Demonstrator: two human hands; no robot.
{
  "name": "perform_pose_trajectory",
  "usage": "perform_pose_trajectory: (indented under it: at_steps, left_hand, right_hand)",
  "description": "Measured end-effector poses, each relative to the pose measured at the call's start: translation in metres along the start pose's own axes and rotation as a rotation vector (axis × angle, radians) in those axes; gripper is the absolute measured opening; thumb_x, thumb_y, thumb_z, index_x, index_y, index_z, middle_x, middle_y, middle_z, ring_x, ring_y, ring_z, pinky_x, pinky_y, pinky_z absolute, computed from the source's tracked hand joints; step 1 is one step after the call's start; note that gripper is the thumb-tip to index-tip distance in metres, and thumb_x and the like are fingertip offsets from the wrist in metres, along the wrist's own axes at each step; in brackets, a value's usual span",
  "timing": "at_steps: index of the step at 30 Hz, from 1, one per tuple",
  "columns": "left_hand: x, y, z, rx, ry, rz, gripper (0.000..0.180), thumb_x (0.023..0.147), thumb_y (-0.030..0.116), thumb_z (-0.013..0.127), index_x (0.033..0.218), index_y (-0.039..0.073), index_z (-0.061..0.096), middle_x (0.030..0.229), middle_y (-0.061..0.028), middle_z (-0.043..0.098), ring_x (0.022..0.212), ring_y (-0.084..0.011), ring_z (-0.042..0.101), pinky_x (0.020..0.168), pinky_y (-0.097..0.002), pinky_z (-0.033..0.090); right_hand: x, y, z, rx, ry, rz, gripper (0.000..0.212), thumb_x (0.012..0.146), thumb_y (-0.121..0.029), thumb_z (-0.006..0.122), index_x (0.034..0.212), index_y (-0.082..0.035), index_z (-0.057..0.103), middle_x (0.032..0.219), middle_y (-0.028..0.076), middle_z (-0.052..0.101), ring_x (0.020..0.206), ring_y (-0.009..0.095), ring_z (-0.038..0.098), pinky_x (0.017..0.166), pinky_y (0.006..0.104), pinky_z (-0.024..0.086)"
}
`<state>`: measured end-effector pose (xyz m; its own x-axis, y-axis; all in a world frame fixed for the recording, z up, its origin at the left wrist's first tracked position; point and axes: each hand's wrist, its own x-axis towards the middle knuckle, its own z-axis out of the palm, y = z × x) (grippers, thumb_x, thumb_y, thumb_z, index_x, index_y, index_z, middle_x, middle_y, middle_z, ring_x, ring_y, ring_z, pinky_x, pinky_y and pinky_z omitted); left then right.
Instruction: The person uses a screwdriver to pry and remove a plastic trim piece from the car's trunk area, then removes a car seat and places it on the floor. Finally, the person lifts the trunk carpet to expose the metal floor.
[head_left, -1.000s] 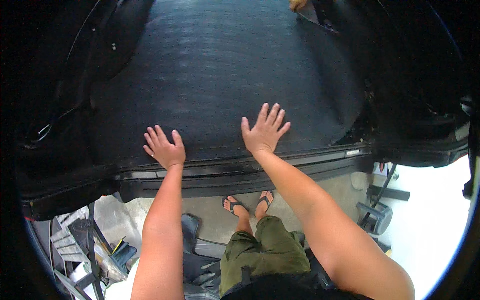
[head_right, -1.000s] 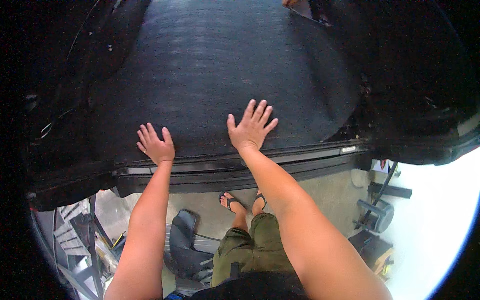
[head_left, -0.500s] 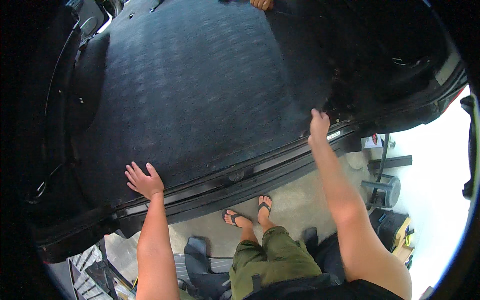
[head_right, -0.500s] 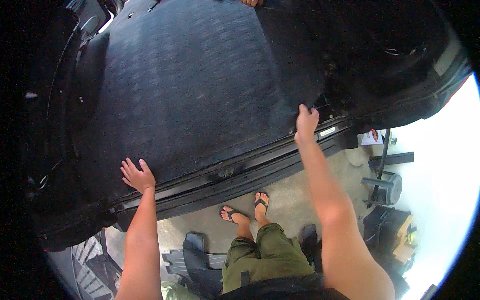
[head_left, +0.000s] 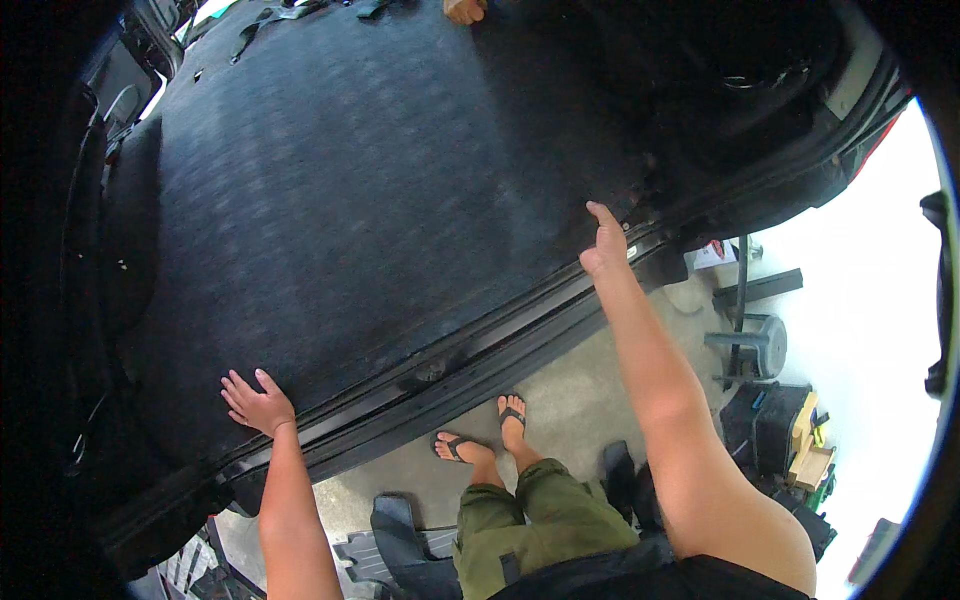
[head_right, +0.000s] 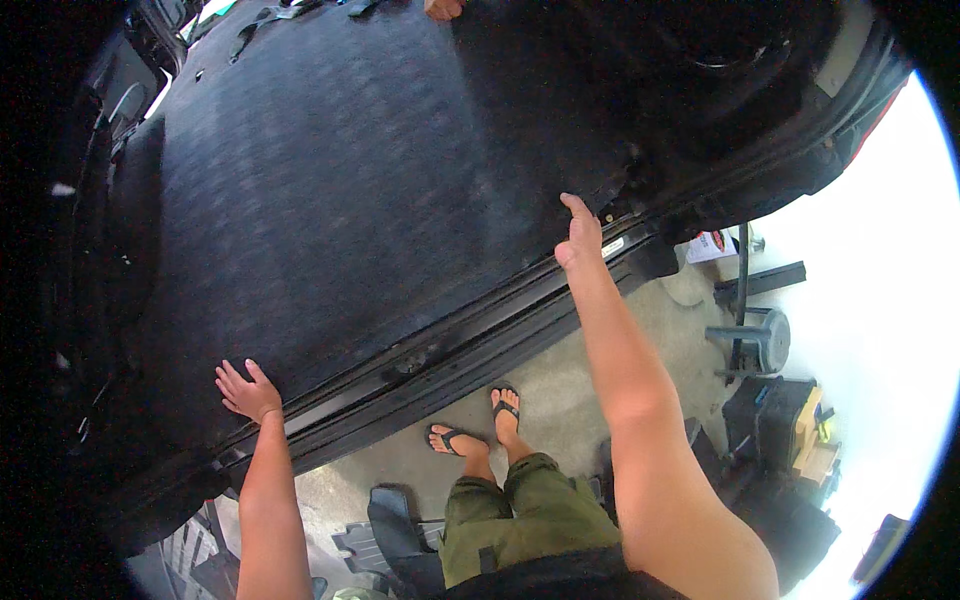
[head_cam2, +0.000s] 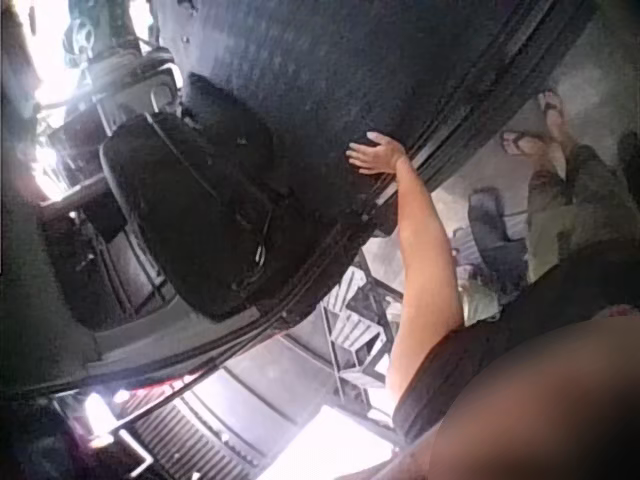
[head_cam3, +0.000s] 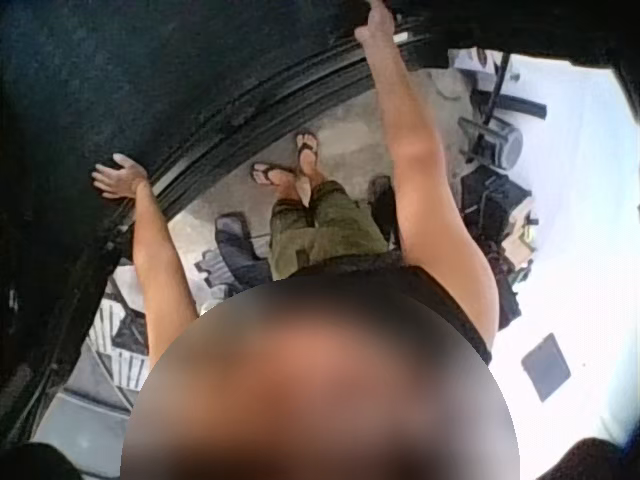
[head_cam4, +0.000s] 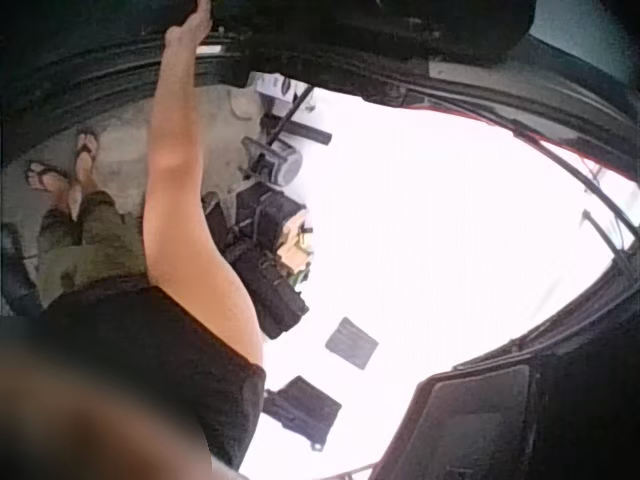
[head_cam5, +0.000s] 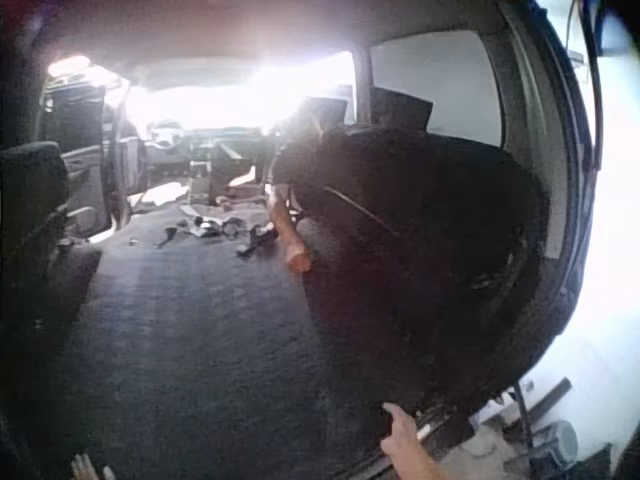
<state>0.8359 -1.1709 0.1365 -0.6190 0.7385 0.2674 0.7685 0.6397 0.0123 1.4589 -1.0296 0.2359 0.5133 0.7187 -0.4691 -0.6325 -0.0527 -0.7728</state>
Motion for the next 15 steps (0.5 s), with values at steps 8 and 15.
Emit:
perform_pose_trajectory:
  at_steps: [8,15]
  left_hand:
    - [0.000,-0.001,0.001,-0.006,0.018,0.013,0.065,0.104,0.053,0.047,0.155,0.013,0.047,0.164,-0.0119,0.041,0.153,-0.0338,0.033,0.123,-0.0598,0.023]
    - [0.003,-0.001,0.003,-0.019,-0.012,-0.008,0.066,0.104,0.054,0.046,0.156,0.013,0.046,0.165,-0.0130,0.039,0.153,-0.0333,0.033,0.123,-0.0587,0.021]
  right_hand:
    - [-0.095,0.053,0.063,-1.412,-0.584,-0.989,0.031,0.077,-0.021,0.077,0.105,-0.007,0.076,0.149,0.022,0.052,0.145,0.040,0.037,0.120,0.0545,0.029]
    - [-0.093,0.129,0.102,-1.861,-0.956,-0.873,0.080,0.092,-0.062,0.061,0.145,-0.003,0.048,0.169,0.021,0.023,0.157,0.042,0.018,0.125,0.0626,0.014]
